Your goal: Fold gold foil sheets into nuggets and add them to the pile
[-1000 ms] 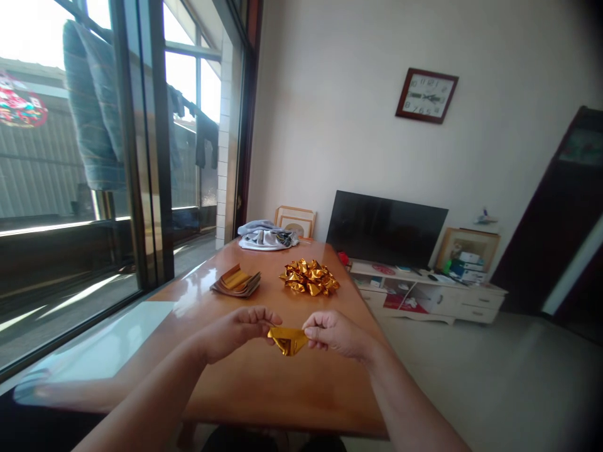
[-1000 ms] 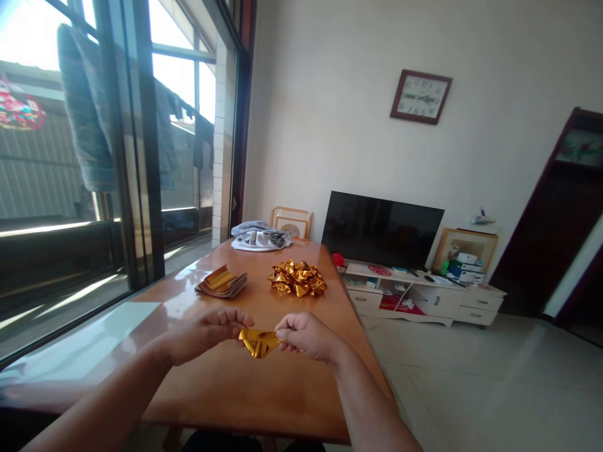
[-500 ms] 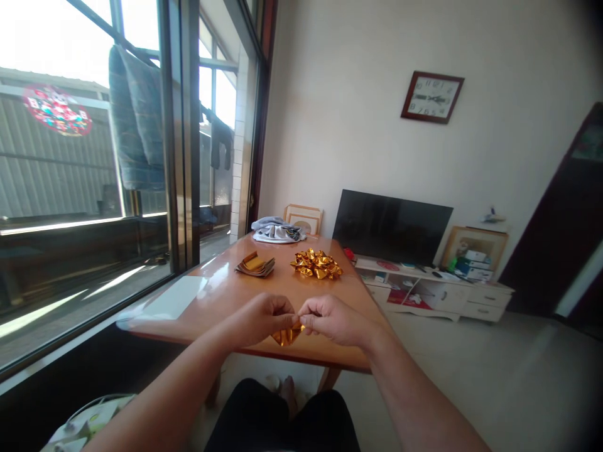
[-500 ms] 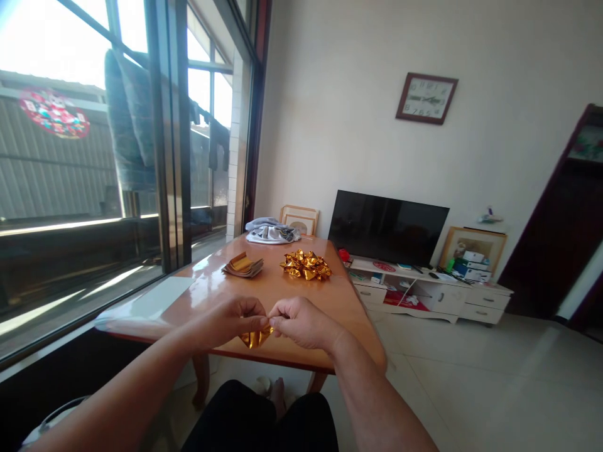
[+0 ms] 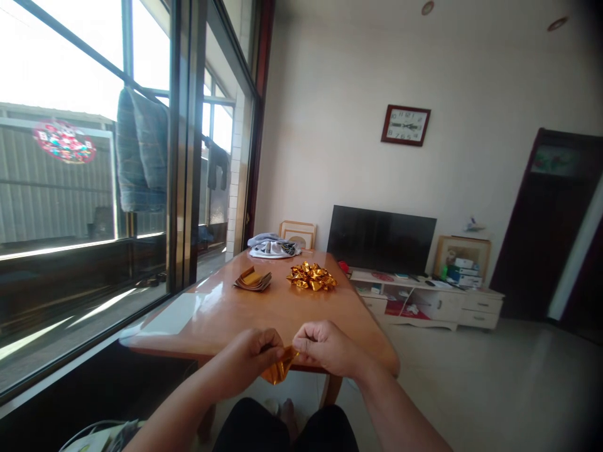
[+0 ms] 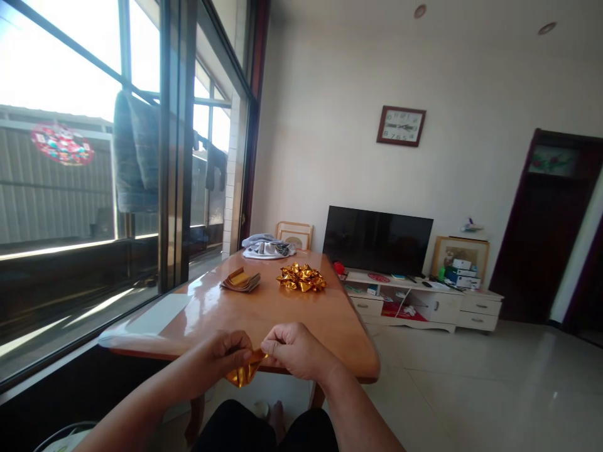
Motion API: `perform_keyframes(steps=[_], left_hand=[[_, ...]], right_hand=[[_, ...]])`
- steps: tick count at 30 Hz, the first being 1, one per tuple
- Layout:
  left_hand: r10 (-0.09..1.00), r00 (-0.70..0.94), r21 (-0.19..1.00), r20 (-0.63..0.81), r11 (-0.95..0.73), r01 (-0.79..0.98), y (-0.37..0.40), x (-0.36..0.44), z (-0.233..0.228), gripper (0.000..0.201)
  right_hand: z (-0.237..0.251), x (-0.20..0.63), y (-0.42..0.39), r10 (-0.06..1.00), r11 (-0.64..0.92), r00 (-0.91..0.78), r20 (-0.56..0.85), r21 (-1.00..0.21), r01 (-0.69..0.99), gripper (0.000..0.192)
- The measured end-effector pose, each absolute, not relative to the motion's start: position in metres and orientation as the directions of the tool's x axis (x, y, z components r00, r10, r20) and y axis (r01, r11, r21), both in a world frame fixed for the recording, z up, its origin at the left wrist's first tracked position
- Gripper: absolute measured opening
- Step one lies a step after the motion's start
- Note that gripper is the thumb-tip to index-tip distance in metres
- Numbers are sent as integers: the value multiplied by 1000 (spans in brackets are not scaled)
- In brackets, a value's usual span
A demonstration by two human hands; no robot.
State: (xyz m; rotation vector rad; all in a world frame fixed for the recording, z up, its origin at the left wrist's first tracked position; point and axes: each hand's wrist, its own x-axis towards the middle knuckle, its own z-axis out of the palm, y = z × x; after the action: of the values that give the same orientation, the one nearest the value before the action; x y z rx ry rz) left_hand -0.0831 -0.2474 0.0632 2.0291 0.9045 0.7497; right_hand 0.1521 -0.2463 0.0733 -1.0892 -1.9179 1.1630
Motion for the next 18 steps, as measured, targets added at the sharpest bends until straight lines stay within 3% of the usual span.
perform_keyframes(steps=[10, 18], left_hand=[[757, 653, 884, 33, -327, 334, -256, -85, 64, 29], [717, 697, 927, -4, -259, 273, -264, -76, 69, 31]], right_hand=[[65, 165, -242, 870, 237, -488, 68, -925, 295, 33], [63, 174, -243, 858, 258, -509, 71, -916, 306, 38]])
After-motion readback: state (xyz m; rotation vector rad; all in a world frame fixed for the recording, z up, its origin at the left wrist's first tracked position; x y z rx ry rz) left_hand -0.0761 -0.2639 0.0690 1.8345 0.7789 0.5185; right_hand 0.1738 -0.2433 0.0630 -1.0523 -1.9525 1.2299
